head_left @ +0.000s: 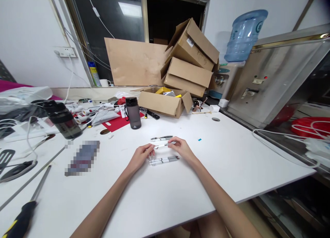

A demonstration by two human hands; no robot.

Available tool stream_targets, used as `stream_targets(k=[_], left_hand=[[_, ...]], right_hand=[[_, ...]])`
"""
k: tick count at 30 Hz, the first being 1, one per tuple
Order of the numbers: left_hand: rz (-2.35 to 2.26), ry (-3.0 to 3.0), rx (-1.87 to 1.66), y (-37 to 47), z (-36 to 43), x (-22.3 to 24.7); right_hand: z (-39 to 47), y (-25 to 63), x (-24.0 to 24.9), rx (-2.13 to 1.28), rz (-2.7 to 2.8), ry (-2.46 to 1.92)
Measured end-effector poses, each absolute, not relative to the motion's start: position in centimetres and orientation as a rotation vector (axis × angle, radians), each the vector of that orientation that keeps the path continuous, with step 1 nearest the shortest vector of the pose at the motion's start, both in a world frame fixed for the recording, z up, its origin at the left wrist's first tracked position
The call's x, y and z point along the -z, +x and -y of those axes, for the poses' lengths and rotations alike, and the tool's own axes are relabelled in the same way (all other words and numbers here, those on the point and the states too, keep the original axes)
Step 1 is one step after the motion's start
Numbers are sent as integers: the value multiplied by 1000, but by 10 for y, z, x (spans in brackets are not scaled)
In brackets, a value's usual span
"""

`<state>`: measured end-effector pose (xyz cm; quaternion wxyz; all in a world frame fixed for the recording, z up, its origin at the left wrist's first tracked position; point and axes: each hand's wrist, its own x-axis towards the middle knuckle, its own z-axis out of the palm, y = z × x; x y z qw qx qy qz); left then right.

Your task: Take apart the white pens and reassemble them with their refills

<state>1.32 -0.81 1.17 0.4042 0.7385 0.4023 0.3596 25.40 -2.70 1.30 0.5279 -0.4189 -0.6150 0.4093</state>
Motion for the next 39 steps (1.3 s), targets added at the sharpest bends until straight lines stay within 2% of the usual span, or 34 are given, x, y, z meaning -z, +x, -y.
stream_targets(k=[39], left_hand=[[-1005, 1877, -928, 12, 11, -18]], right_hand=[[34, 248, -12, -1017, 1492, -1105]])
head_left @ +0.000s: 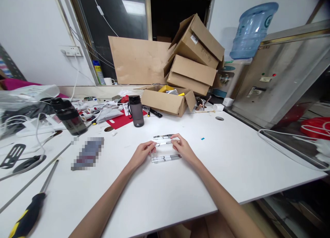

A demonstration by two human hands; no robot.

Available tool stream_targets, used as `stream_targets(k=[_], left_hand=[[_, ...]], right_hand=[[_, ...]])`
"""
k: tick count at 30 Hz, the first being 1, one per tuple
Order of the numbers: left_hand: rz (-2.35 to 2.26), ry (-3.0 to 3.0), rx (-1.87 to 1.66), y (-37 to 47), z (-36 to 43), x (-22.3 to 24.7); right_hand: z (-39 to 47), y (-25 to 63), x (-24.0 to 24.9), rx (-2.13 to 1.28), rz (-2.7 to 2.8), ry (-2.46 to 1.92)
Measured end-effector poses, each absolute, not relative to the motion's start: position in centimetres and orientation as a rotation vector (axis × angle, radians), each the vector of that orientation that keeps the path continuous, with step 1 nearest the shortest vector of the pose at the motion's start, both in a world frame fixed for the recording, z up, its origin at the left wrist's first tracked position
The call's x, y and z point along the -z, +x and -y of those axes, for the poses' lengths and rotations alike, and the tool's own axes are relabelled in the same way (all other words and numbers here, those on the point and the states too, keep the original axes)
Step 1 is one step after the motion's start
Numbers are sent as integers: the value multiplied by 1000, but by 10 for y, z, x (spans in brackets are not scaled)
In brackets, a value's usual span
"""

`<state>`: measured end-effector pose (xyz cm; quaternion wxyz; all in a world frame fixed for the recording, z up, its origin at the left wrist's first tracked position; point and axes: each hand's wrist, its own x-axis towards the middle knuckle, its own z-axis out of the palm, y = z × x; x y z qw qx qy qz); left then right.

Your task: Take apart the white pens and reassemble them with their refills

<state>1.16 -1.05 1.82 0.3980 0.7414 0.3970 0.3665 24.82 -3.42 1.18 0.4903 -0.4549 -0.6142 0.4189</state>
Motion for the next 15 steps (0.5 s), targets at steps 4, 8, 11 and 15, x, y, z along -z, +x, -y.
stream_targets(k=[4, 8, 11, 15], left_hand=[[-1000, 1879, -929, 12, 12, -19], [-1012, 1886, -918, 13, 13, -20], [-1009, 1900, -911, 13, 14, -20], [-1023, 1903, -914, 13, 13, -20]], right_hand=[[33, 249, -13, -1012, 1474, -1131], [32, 249, -12, -931, 1523, -1049], [31, 249, -9, -1007, 1479, -1151], [30, 250, -9, -973, 1516, -1121]])
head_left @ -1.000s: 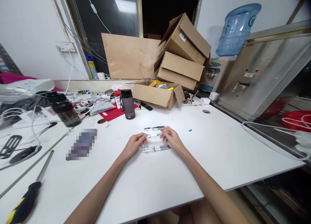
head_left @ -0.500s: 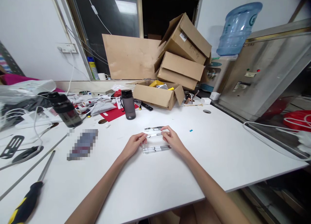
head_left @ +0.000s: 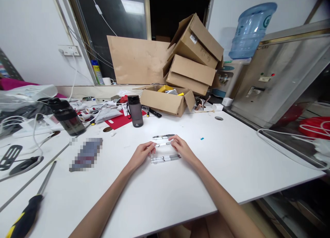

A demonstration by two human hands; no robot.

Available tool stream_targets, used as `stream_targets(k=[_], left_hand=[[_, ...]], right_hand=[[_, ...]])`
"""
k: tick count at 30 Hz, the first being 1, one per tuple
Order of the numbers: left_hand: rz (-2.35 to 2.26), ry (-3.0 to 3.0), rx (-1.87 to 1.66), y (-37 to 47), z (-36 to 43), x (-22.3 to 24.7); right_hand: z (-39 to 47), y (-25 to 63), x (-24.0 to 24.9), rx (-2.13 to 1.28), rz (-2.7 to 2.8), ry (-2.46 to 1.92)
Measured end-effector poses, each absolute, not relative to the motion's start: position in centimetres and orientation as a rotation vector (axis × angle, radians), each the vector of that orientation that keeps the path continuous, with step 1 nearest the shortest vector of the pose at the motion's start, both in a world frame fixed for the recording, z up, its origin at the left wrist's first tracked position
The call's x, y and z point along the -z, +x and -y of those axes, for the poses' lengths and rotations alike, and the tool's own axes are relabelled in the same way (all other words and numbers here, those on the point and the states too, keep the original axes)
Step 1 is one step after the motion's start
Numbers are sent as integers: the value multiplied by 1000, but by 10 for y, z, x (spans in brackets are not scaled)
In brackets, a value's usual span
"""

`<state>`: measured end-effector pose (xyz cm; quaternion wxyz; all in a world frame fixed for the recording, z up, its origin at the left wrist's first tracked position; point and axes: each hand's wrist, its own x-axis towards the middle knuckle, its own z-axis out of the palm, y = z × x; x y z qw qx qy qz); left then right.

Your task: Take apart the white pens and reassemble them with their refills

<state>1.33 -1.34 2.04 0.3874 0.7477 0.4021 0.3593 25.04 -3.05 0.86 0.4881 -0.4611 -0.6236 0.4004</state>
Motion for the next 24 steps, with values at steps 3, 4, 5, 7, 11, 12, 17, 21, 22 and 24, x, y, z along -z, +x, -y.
stream_targets(k=[3, 4, 5, 7, 11, 12, 17, 21, 22, 24], left_hand=[[-1024, 1898, -903, 13, 13, -20], [-1018, 1897, -898, 14, 13, -20], [-1010, 1897, -894, 14, 13, -20], [-998, 1898, -894, 14, 13, -20], [-1015, 1900, -905, 15, 14, -21], [-1019, 1903, -902, 15, 15, -21], [-1000, 1909, -874, 15, 15, -22], [-984, 1876, -873, 14, 14, -20], [-983, 1869, -870, 14, 14, -20], [-983, 1873, -864, 13, 13, -20]], right_hand=[[31, 250, -10, -969, 1544, -1072], [31, 250, -10, -995, 1534, -1084], [31, 250, -10, -1026, 1519, -1103], [31, 250, -10, -1062, 1495, -1132], [31, 250, -10, -979, 1513, -1079], [31, 251, -10, -967, 1514, -1073], [30, 250, -7, -1057, 1461, -1143], [30, 249, -8, -1006, 1482, -1108], [30, 249, -8, -977, 1498, -1090], [30, 250, -9, -945, 1531, -1068]])
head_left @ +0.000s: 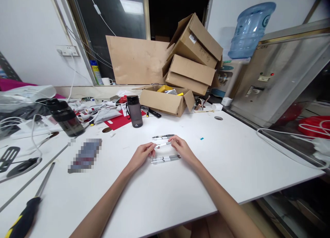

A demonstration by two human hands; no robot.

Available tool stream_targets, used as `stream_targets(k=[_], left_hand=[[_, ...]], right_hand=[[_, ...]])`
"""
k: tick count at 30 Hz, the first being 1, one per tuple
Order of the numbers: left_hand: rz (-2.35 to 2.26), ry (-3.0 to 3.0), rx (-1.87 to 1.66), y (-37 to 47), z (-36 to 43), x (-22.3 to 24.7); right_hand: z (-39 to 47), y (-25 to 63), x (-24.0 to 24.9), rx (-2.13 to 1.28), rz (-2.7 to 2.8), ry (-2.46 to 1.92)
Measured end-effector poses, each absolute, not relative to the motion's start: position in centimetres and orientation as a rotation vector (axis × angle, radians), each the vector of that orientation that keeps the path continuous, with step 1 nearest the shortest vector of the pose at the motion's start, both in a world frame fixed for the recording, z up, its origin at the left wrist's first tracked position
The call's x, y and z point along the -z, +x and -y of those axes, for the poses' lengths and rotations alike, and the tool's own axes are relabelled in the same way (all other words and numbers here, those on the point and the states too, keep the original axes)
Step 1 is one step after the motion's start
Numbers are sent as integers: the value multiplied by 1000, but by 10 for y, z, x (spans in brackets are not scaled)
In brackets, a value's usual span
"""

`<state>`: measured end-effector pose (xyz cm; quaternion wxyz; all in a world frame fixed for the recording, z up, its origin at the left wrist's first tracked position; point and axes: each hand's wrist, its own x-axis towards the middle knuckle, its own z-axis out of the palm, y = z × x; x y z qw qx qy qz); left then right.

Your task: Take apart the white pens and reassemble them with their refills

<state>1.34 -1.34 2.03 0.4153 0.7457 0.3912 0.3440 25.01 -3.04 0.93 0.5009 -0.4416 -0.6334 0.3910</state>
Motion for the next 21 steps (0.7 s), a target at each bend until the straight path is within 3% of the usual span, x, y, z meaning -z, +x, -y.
stream_targets(k=[8, 21], left_hand=[[-1018, 1927, -950, 14, 15, -24], [-843, 1204, -1172, 19, 12, -20]], right_hand=[[35, 250, -19, -1023, 1548, -1013], [42, 244, -25, -1296, 1581, -828]])
